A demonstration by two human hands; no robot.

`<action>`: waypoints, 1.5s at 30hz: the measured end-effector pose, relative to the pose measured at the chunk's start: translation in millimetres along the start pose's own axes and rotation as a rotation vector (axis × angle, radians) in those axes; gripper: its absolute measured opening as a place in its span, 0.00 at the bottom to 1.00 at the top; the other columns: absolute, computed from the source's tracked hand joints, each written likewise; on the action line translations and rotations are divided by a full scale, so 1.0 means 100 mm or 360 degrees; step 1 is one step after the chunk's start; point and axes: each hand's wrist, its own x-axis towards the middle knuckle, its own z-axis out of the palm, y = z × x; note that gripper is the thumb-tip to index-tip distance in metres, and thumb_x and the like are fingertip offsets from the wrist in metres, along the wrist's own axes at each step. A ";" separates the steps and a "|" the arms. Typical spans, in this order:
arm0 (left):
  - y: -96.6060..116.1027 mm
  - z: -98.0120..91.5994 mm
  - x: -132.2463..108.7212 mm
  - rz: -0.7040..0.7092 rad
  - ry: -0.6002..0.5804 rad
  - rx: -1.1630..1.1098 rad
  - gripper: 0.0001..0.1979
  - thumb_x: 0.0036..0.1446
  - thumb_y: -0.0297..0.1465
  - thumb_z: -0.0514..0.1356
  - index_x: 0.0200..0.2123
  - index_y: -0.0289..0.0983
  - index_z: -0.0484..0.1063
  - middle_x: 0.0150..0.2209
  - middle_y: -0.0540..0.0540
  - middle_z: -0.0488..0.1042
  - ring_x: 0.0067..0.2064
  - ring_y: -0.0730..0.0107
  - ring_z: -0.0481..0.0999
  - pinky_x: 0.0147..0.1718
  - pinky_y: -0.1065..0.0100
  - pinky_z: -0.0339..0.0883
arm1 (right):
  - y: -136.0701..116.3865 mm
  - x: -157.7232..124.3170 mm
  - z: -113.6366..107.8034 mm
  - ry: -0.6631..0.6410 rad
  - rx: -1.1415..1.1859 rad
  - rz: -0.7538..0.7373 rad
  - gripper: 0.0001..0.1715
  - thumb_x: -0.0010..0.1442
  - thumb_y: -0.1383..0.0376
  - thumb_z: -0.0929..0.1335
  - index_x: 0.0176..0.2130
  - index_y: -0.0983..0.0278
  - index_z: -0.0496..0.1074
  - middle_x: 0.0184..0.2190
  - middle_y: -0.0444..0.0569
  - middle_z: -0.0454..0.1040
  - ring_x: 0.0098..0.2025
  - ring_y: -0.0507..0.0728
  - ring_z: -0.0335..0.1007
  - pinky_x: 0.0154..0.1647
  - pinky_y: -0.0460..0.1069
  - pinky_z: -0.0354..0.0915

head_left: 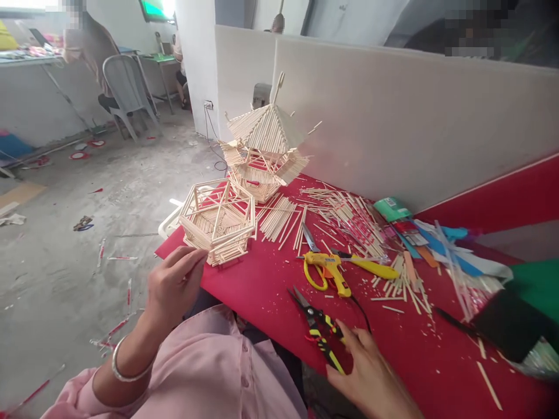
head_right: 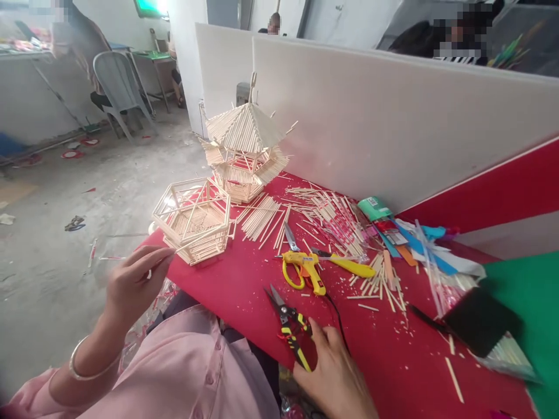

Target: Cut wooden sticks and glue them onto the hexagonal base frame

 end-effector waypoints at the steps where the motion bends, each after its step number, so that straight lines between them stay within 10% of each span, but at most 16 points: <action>1: -0.01 -0.01 0.02 0.0000 0.0012 0.0026 0.08 0.62 0.28 0.57 0.38 0.40 0.77 0.36 0.47 0.79 0.33 0.72 0.77 0.31 0.73 0.67 | -0.01 -0.01 -0.03 -0.0034 0.0189 0.0061 0.42 0.44 0.54 0.69 0.58 0.60 0.68 0.49 0.58 0.70 0.51 0.69 0.72 0.49 0.60 0.70; 9: -0.10 -0.08 0.26 0.0062 0.0042 0.0203 0.09 0.62 0.30 0.57 0.36 0.41 0.79 0.35 0.48 0.80 0.32 0.74 0.77 0.26 0.74 0.64 | -0.71 0.00 -0.02 -0.0917 0.2668 0.0219 0.34 0.48 0.41 0.65 0.47 0.56 0.74 0.48 0.57 0.75 0.45 0.68 0.73 0.46 0.63 0.69; 13: -0.13 -0.06 0.33 0.0066 -0.0015 0.0255 0.12 0.62 0.30 0.55 0.34 0.41 0.80 0.35 0.47 0.80 0.29 0.76 0.75 0.24 0.75 0.63 | -1.27 0.20 0.15 -0.1303 0.3179 0.0078 0.31 0.41 0.52 0.66 0.45 0.58 0.74 0.42 0.53 0.75 0.43 0.63 0.70 0.48 0.61 0.68; 45: -0.09 -0.10 0.55 0.0046 -0.0507 0.0437 0.12 0.62 0.29 0.54 0.33 0.42 0.79 0.32 0.50 0.76 0.27 0.76 0.70 0.22 0.72 0.53 | -1.32 0.55 0.66 -0.1389 0.2994 0.0073 0.32 0.43 0.53 0.63 0.48 0.56 0.73 0.43 0.53 0.74 0.44 0.65 0.71 0.51 0.60 0.65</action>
